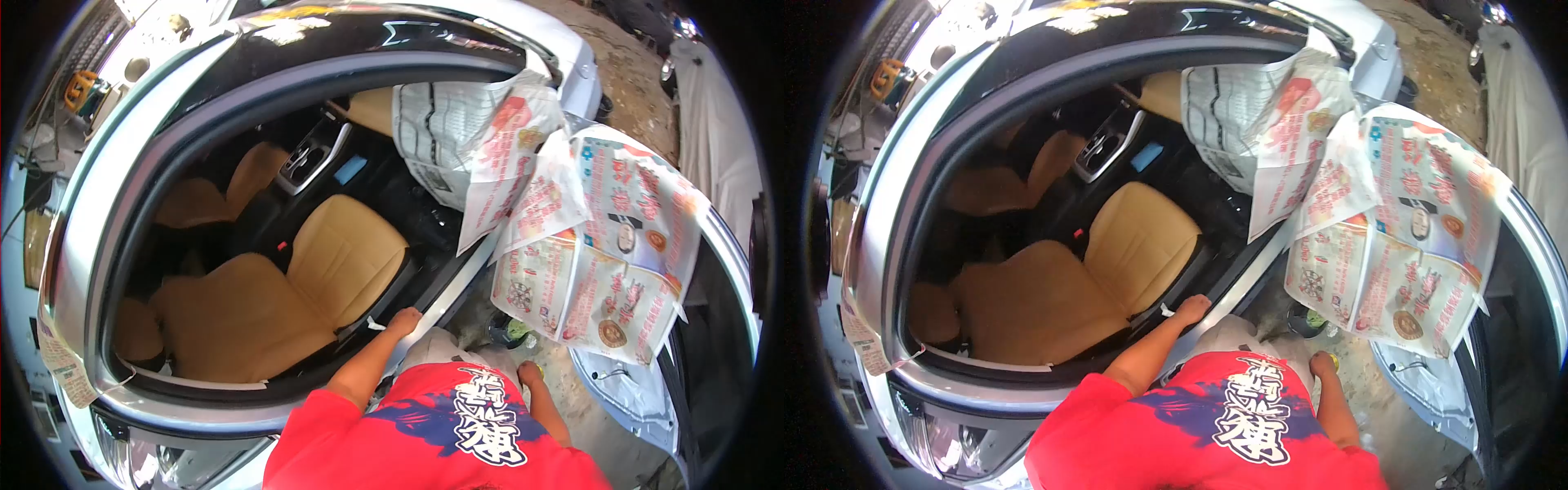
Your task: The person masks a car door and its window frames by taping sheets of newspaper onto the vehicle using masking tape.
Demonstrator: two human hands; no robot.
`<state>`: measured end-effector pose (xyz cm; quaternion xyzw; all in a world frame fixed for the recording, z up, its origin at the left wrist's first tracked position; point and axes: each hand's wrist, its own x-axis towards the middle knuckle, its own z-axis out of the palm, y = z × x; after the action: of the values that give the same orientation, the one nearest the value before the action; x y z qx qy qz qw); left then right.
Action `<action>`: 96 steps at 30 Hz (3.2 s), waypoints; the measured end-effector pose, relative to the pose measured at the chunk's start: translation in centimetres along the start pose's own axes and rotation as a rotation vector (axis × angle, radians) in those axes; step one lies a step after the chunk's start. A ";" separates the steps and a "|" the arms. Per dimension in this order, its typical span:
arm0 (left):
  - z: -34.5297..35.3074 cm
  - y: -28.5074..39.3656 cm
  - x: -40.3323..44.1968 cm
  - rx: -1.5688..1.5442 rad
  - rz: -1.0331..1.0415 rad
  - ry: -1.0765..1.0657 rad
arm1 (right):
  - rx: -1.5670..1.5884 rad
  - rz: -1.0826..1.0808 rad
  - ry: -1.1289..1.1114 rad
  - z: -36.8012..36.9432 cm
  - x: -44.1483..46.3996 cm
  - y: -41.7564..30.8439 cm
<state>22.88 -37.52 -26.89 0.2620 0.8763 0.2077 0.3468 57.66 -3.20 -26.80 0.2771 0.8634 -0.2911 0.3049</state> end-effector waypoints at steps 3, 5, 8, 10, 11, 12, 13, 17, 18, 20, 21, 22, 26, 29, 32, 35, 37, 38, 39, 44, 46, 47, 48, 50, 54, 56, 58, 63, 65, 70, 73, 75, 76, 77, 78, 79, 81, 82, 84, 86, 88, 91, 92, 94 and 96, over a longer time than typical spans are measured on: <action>-3.1 4.9 -1.0 -0.150 -0.028 0.182 | 0.010 -0.162 0.007 3.2 4.1 2.7; -2.7 6.5 -1.6 -0.282 -0.076 0.143 | 0.144 -0.173 0.008 -1.9 1.4 -2.9; 1.0 7.4 -2.9 -0.322 -0.040 0.063 | 0.468 -0.258 -0.039 -5.0 1.0 -8.2; 3.4 8.3 -4.7 -0.321 0.002 -0.029 | 0.690 -0.212 -0.201 -11.6 -1.7 -15.2; 5.9 6.8 -4.8 -0.300 0.054 -0.089 | 0.705 -0.318 -0.177 -13.7 -1.7 -17.5; 7.4 5.4 -4.2 -0.327 0.044 -0.327 | 0.717 -0.422 -0.153 -16.0 -1.7 -19.7; 6.8 4.8 -4.4 -0.319 0.043 -0.356 | 0.773 -0.500 -0.098 -19.9 -3.2 -23.0; 1.8 2.9 -4.4 -0.210 0.004 -0.195 | 0.771 -0.781 0.327 -33.1 -5.7 -31.9; 1.0 1.3 -4.1 -0.187 -0.014 -0.096 | 0.748 -0.865 0.435 -36.6 -6.4 -33.9; -2.4 -0.1 -3.5 -0.157 -0.090 0.031 | 0.515 -0.960 0.788 -43.5 -6.3 -36.5; -3.8 -0.9 -3.5 -0.188 -0.133 0.053 | 0.483 -0.965 0.934 -46.8 -7.0 -38.2; -4.2 -2.1 -3.7 -0.225 -0.176 0.074 | 0.442 -0.967 1.076 -50.2 -7.2 -39.9; -4.6 -6.4 -3.9 -0.277 -0.246 -0.040 | 0.348 -0.885 1.368 -63.2 -1.7 -43.3; -3.5 -7.6 -4.5 -0.210 -0.200 -0.021 | 0.179 -0.751 1.484 -71.6 4.7 -44.6; -2.6 -7.3 -6.7 -0.270 -0.317 -0.039 | -0.006 -0.554 1.366 -76.6 10.2 -45.0; -2.7 -6.2 -6.6 -0.293 -0.312 0.007 | -0.224 -0.439 1.213 -79.9 15.8 -44.3; -3.3 -4.7 -5.4 -0.303 -0.314 0.045 | -0.385 -0.387 1.111 -81.6 20.6 -43.4; -3.8 -4.1 -4.4 -0.299 -0.316 0.064 | -0.434 -0.356 1.072 -82.3 23.1 -43.0; -4.4 -3.4 -3.5 -0.303 -0.321 0.086 | -0.482 -0.324 1.031 -82.7 25.5 -42.6; -8.0 0.1 2.0 -0.335 -0.385 0.159 | -0.560 -0.238 0.852 -83.7 35.4 -40.1; -9.3 1.3 4.3 -0.356 -0.407 0.181 | -0.548 -0.217 0.789 -83.4 38.2 -39.3; -9.9 1.8 5.4 -0.363 -0.415 0.191 | -0.536 -0.215 0.774 -83.4 39.6 -39.0; -10.6 2.3 6.5 -0.367 -0.416 0.205 | -0.524 -0.212 0.764 -83.4 40.8 -38.7; -11.6 3.0 8.4 -0.380 -0.426 0.225 | -0.548 -0.193 0.753 -83.5 43.6 -37.8; -12.5 3.9 10.3 -0.390 -0.436 0.258 | -0.546 -0.174 0.696 -84.1 45.5 -37.4; -12.5 3.9 10.5 -0.390 -0.442 0.270 | -0.571 -0.192 0.725 -84.5 45.3 -37.5; -12.1 3.8 9.5 -0.382 -0.438 0.260 | -0.580 -0.171 0.754 -85.2 42.4 -38.7; -9.5 2.0 4.7 -0.326 -0.363 0.222 | -0.367 -0.208 1.090 -89.4 36.0 -39.9; -7.2 -0.2 1.2 -0.229 -0.203 0.230 | -0.261 -0.191 1.181 -90.7 31.0 -41.1; -7.0 -2.2 -0.1 -0.194 -0.218 0.091 | 0.179 -0.518 1.701 -90.1 16.2 -43.5; -12.0 4.2 0.0 -0.468 -0.184 0.210 | 0.983 -1.022 1.530 -81.4 3.9 -45.2; -10.6 3.4 2.7 -0.722 0.051 0.225 | 1.210 -1.200 1.264 -73.6 -1.8 -44.3; -13.6 7.6 1.2 -0.753 0.125 0.227 | 1.266 -1.164 1.184 -68.6 -4.1 -44.2; -15.5 10.6 0.0 -0.805 0.216 0.226 | 1.323 -1.131 1.107 -63.4 -6.5 -44.0; -17.5 13.3 -0.8 -0.852 0.321 0.233 | 1.298 -1.054 1.037 -58.3 -8.3 -43.4; -19.6 16.2 -2.6 -0.886 0.405 0.220 | 1.275 -0.978 0.970 -53.1 -9.2 -42.3; -22.0 20.5 -5.7 -0.891 0.586 0.226 | 0.945 -0.735 1.057 -43.4 -9.8 -39.5; -22.7 22.6 -7.1 -0.946 0.654 0.217 | 0.779 -0.619 1.086 -38.5 -10.2 -38.1; -22.4 24.2 -8.3 -1.098 0.777 0.142 | 1.286 -0.713 0.659 -31.9 -13.8 -38.6; -20.2 22.5 -8.1 -1.175 0.772 0.008 | 1.171 -0.808 0.569 -26.0 -14.0 -36.3; -22.7 24.9 -12.4 -0.955 0.982 0.242 | 0.834 -0.782 0.785 -21.6 -14.3 -34.7; -20.9 24.7 -14.9 -1.217 0.748 0.189 | 1.320 -0.621 0.138 -19.4 -14.9 -33.4; -20.0 24.0 -15.0 -1.246 0.715 0.233 | 1.279 -0.563 0.107 -18.9 -15.2 -33.3; -18.9 23.4 -15.4 -1.334 0.614 0.289 | 1.271 -0.499 -0.042 -18.5 -15.5 -32.6; -17.8 23.5 -15.4 -1.455 0.473 0.310 | 1.311 -0.414 -0.110 -17.7 -15.3 -31.7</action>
<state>27.14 -31.79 5.57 0.1166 0.4792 0.8328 0.2513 40.50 -17.33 5.72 0.2185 0.5274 -0.8191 0.0560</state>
